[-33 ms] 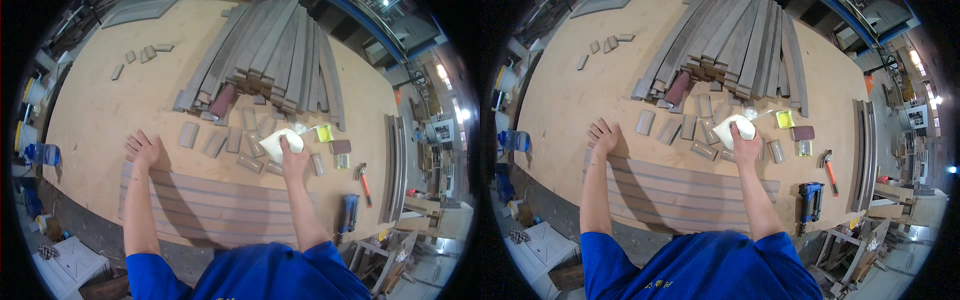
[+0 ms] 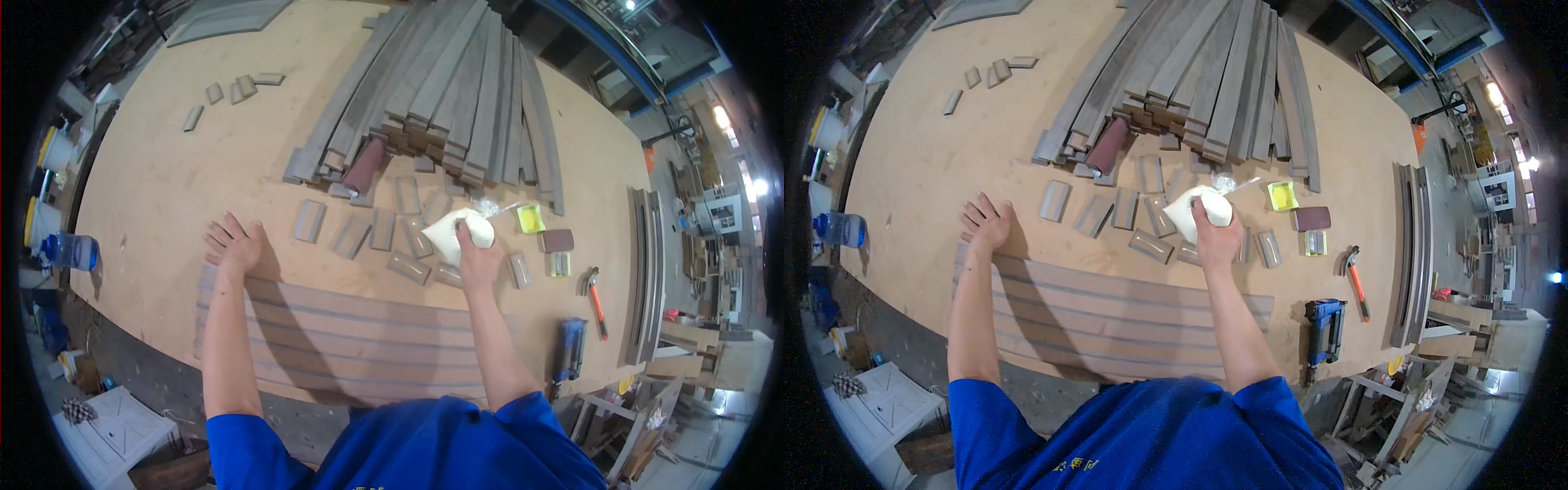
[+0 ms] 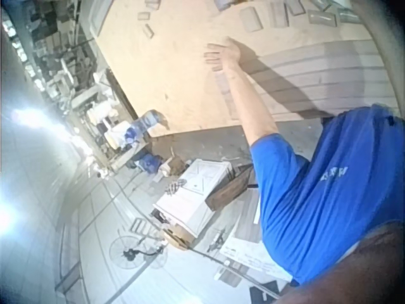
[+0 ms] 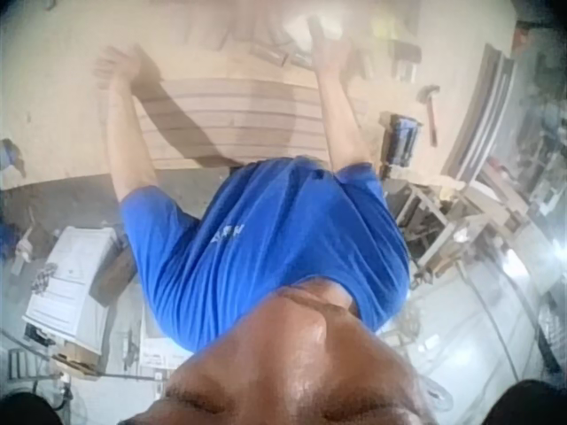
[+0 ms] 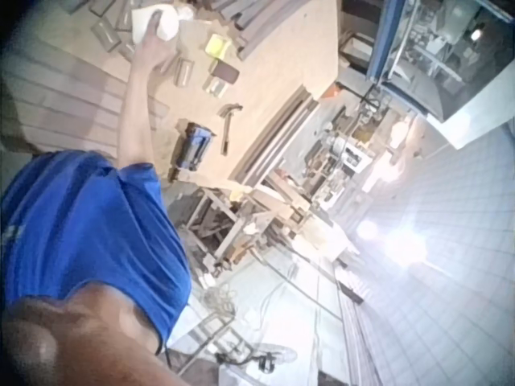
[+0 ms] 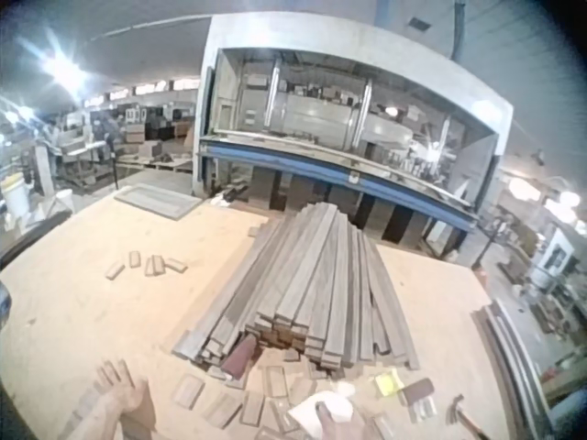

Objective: Aligning wood slats and using a pneumatic nail gun to fasten them.

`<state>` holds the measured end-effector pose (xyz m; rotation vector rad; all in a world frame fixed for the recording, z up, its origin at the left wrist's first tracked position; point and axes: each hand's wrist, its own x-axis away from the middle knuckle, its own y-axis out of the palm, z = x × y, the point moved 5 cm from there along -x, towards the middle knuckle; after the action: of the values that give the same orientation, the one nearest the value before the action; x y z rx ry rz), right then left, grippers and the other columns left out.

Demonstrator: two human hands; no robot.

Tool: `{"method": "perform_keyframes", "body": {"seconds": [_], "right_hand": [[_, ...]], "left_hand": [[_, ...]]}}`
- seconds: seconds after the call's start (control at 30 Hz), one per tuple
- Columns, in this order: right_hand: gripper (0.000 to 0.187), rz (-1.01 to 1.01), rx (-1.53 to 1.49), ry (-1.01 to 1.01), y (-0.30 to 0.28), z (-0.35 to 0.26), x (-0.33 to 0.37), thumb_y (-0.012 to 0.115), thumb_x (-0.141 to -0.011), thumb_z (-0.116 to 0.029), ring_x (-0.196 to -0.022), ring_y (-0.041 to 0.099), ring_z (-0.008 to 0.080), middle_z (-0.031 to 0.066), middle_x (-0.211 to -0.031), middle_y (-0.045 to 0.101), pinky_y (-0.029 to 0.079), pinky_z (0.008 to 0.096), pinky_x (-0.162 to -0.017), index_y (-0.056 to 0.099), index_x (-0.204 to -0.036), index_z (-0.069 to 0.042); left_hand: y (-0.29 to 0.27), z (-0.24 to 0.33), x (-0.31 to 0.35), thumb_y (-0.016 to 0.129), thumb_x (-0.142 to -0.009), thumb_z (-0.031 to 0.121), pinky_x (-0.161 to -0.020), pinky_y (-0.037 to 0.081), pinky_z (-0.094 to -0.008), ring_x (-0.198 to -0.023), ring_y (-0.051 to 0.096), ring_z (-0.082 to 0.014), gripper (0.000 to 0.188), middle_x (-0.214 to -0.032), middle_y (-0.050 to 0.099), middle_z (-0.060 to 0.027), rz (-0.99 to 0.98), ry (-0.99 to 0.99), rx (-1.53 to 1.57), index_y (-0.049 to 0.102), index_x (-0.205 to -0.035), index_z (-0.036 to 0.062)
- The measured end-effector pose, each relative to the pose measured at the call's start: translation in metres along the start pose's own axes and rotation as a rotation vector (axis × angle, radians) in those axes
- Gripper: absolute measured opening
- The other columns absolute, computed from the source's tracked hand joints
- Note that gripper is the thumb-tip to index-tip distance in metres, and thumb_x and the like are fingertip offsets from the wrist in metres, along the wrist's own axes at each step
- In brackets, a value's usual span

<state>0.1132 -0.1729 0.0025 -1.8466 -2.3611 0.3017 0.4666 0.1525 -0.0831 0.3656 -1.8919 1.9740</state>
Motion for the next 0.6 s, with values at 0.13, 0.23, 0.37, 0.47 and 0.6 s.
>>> {"method": "perform_keyframes", "body": {"seconds": [0.13,0.23,0.37,0.47,0.6], "right_hand": [[0.034,-0.010,0.072,0.005,0.014,0.000,-0.004,0.085,-0.085,-0.021,-0.091,0.070,0.0132,0.0079,-0.100,0.076,0.055,0.0300,-0.083,0.072,-0.107,0.002],[0.033,-0.032,0.039,-0.028,0.011,0.008,-0.003,0.084,-0.086,-0.020,-0.091,0.070,0.0134,0.0079,-0.099,0.076,0.055,0.0304,-0.083,0.071,-0.108,0.002],[0.032,0.054,-0.124,-0.020,-0.013,0.032,-0.019,0.082,-0.088,-0.016,-0.093,0.070,0.0144,0.0087,-0.103,0.075,0.055,0.0308,-0.084,0.070,-0.111,0.002],[0.030,0.087,-0.196,-0.024,-0.008,0.020,-0.025,0.081,-0.090,-0.014,-0.094,0.070,0.0149,0.0089,-0.107,0.074,0.056,0.0312,-0.084,0.070,-0.112,0.003],[0.030,0.126,-0.243,-0.059,-0.001,0.023,-0.044,0.080,-0.091,-0.013,-0.095,0.069,0.0149,0.0083,-0.108,0.074,0.056,0.0317,-0.083,0.069,-0.113,0.003]], "left_hand": [[0.001,0.000,0.002,0.033,-0.098,0.071,-0.118,0.000,-0.0737,-0.155,-0.013,-0.0502,0.094,-0.170,-0.013,-0.0250,0.018,-0.011,0.011,-0.002,-0.167,0.0183],[-0.002,0.000,0.004,0.033,-0.098,0.071,-0.118,0.000,-0.0733,-0.155,-0.014,-0.0501,0.093,-0.170,-0.014,-0.0246,-0.016,-0.009,0.003,-0.002,-0.167,0.0182],[-0.005,0.006,0.007,0.033,-0.098,0.071,-0.118,0.000,-0.0729,-0.155,-0.014,-0.0498,0.094,-0.170,-0.015,-0.0240,-0.027,0.007,-0.004,-0.003,-0.167,0.0184],[-0.005,0.002,0.003,0.033,-0.098,0.071,-0.119,-0.001,-0.0726,-0.155,-0.015,-0.0493,0.094,-0.170,-0.015,-0.0237,-0.038,-0.006,-0.001,-0.005,-0.167,0.0187],[-0.003,0.002,0.004,0.033,-0.098,0.071,-0.118,-0.001,-0.0733,-0.155,-0.016,-0.0491,0.094,-0.170,-0.016,-0.0237,-0.030,0.004,0.002,-0.006,-0.166,0.0188]]}}
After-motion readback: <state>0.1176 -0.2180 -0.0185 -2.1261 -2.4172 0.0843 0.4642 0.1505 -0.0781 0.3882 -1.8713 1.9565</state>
